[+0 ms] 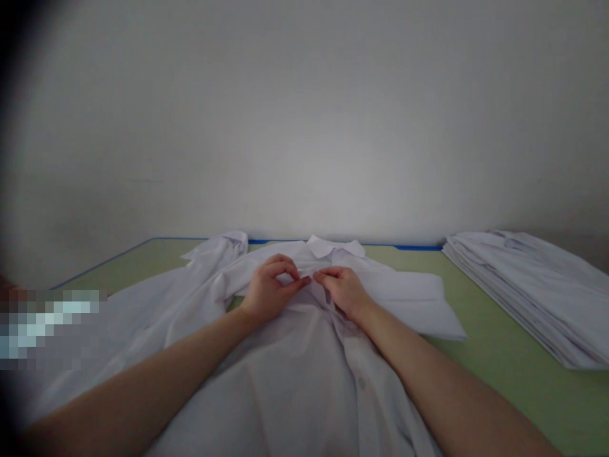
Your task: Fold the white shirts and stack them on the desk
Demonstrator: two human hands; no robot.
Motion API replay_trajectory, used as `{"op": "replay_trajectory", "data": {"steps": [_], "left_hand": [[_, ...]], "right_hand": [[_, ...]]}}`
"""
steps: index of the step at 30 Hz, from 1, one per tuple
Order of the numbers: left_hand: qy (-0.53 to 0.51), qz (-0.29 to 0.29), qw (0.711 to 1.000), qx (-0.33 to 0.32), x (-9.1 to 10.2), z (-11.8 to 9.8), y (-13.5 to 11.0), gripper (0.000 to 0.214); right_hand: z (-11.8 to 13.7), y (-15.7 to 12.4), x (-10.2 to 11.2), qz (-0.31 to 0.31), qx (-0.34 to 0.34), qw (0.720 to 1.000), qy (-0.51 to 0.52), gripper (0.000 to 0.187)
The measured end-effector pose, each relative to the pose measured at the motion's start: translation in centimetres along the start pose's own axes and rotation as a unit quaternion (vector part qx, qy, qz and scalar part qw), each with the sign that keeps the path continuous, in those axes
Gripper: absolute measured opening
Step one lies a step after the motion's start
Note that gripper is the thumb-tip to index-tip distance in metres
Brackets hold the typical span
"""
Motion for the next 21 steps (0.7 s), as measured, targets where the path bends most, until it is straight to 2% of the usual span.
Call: {"op": "replay_trajectory", "data": {"steps": [4,7,10,12,15,18,21], "left_hand": [[0.009,0.056,0.998,0.005,-0.2,-0.4,-0.3,0.021],[-0.027,0.108,0.991,0.072,-0.9,-0.3,-0.5,0.021],[-0.105,0.123,0.977,0.135,-1.6,0.3,-0.4,0.023],[-0.152,0.126,0.965,0.171,-1.9,0.8,-0.2,0.025],[-0.192,0.131,0.951,0.202,-2.0,1.8,-0.1,0.024],[-0.201,0.124,0.947,0.217,-1.8,2.5,-0.1,0.018],[-0.220,0.129,0.941,0.221,-1.7,2.9,-0.2,0.019]], "right_hand": [[-0.8,0.4,0.3,-0.022,0.004,1.000,-0.019,0.025],[-1.2,0.6,0.5,-0.035,0.033,0.997,-0.062,0.027],[-1.0,0.4,0.3,-0.065,0.065,0.988,-0.128,0.026],[-0.3,-0.1,0.0,-0.098,0.092,0.974,-0.183,0.025],[0.9,-1.0,-0.5,-0.122,0.183,0.938,-0.267,0.020],[1.6,-1.5,-1.1,-0.072,0.269,0.894,-0.351,0.015],[1.3,-1.5,-1.2,-0.044,0.273,0.884,-0.377,0.014]]}}
Point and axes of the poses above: each hand's wrist, its own y-axis towards the middle knuckle, its own x-axis out of the back of the hand, z = x × y, the point moved 1 cm from there along y, towards the middle knuckle, and after that the axes turned 13 degrees about z, right-handed, at the moved point
